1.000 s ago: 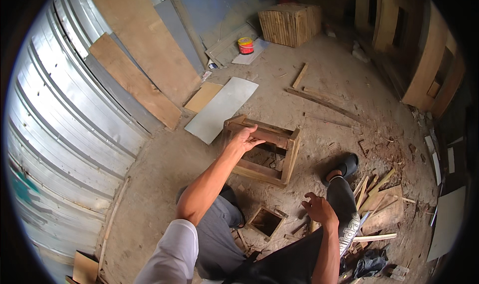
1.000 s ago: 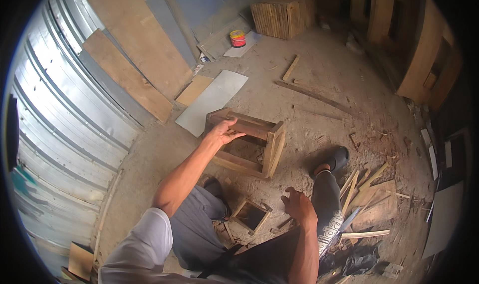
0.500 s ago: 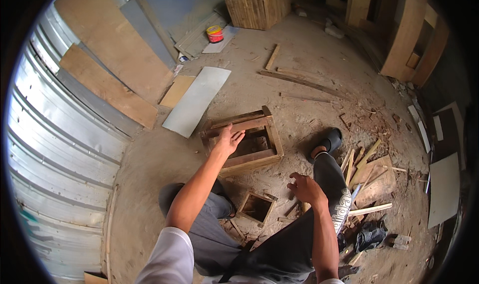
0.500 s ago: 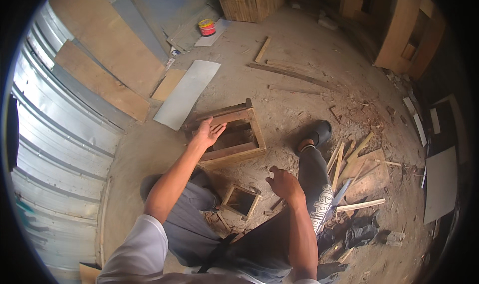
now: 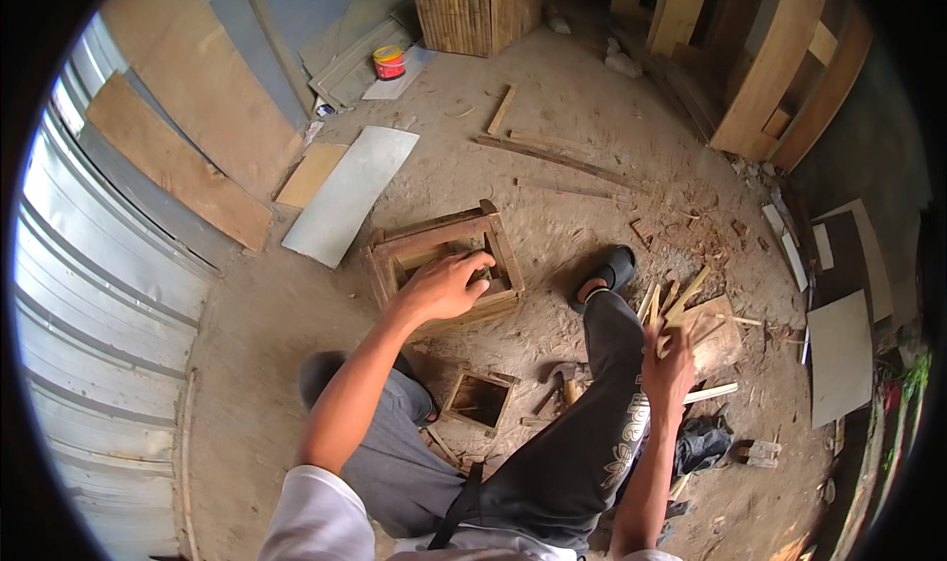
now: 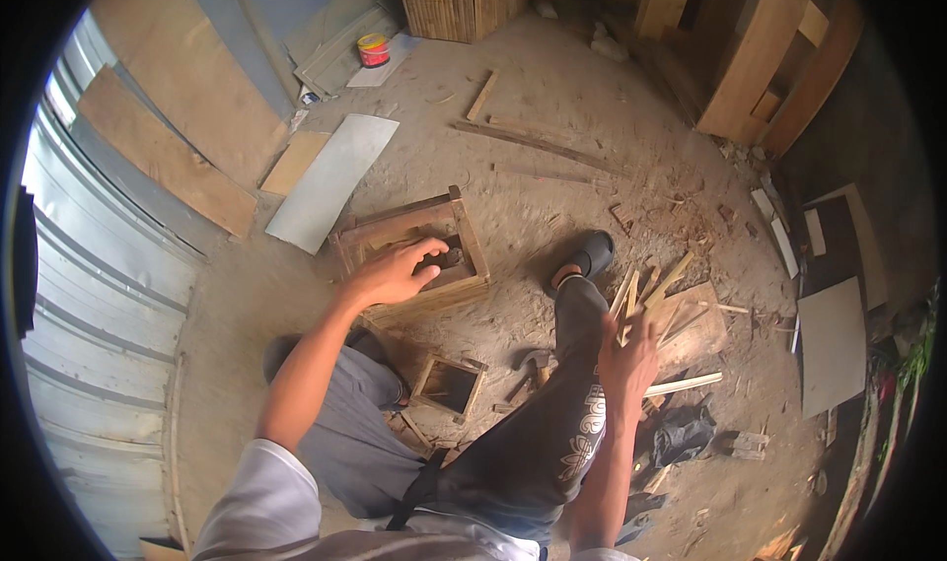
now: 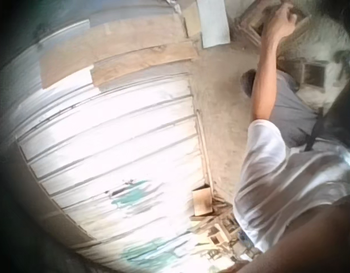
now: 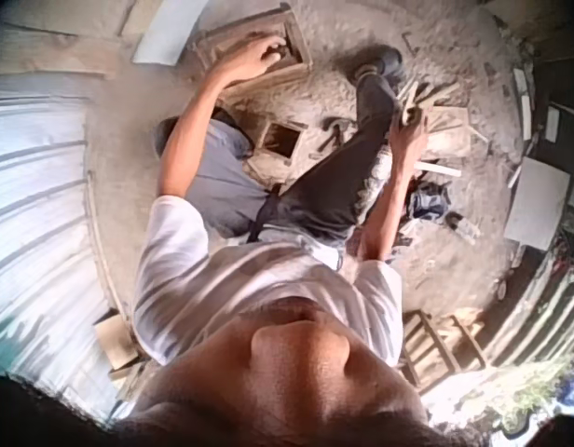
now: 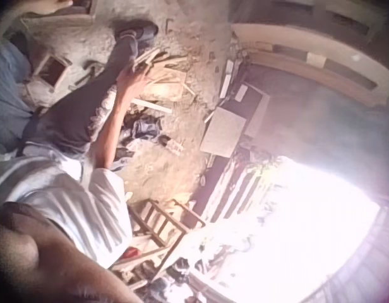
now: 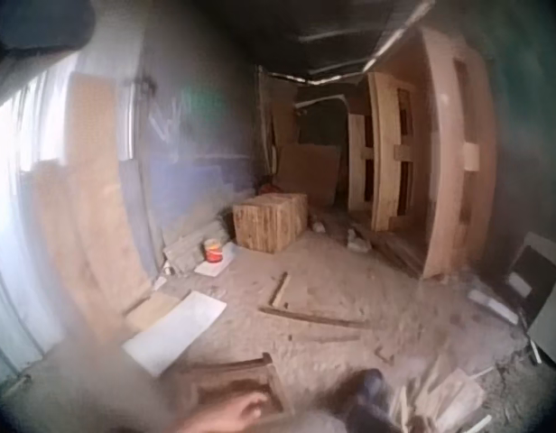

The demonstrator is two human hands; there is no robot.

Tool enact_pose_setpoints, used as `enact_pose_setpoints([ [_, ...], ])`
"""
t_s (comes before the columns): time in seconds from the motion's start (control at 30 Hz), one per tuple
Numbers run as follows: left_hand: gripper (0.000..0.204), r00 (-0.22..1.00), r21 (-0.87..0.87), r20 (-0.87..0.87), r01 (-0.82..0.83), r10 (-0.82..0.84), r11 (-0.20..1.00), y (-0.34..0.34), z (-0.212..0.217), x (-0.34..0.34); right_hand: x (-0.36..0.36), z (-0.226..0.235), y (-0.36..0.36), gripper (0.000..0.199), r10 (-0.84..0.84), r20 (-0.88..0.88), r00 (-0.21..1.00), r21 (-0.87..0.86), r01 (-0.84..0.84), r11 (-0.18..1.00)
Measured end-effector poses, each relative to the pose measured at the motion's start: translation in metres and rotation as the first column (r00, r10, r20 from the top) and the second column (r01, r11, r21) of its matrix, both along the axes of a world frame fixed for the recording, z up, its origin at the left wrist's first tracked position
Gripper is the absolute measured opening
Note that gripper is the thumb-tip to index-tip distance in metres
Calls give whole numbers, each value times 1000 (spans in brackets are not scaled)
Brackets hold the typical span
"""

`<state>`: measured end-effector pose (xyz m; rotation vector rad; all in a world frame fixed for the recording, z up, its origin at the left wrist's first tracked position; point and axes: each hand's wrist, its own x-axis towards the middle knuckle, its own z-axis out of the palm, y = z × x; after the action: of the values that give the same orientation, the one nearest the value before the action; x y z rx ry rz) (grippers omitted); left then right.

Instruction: The person assembles a small wooden crate by hand, using a hammer to drive nails into wooden slats and frame pieces. They position and secure multiple slats to form the sides of the crate, occasionally adjusting pieces and hammering from different angles.

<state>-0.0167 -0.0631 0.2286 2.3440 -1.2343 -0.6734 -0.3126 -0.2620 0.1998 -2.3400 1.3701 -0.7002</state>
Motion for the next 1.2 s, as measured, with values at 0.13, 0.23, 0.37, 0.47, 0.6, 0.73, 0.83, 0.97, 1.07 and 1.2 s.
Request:
enact_pose_setpoints([
  [0.13,37,999,18,-39,27,-27,999,11,22,14,0,-23,-24,33,104,-370,923,83,-78,993],
  [0.23,36,999,-81,6,-42,43,996,8,23,17,25,-38,-50,23,101,-513,852,22,-104,994],
  [0.37,35,997,-69,70,34,-29,997,8,22,8,44,-34,-70,24,25,-390,921,-130,-82,988],
  [0.47,35,995,-81,52,89,-85,993,7,24,4,42,-10,-67,24,57,-563,825,11,-61,998],
  [0.6,36,987,-115,141,96,-79,989,4,15,2,43,20,-54,23,336,-739,583,144,-350,926],
  [0.73,37,986,-56,119,123,-116,991,3,-1,-6,66,36,-49,24,567,-753,333,348,-530,774],
  [0.83,31,962,-55,203,198,-183,979,3,-11,-13,86,47,-46,29,587,-751,302,415,-475,776],
  [0.97,28,951,-94,247,216,-187,972,5,-17,-24,93,69,-31,27,722,-460,516,473,-546,692],
  [1.07,39,958,61,123,255,-261,965,0,-19,-35,87,89,-28,29,750,-285,597,534,-550,642],
  [1.2,39,939,26,71,334,-335,942,-9,-27,-52,71,78,-66,32,655,-168,737,460,-529,713],
])
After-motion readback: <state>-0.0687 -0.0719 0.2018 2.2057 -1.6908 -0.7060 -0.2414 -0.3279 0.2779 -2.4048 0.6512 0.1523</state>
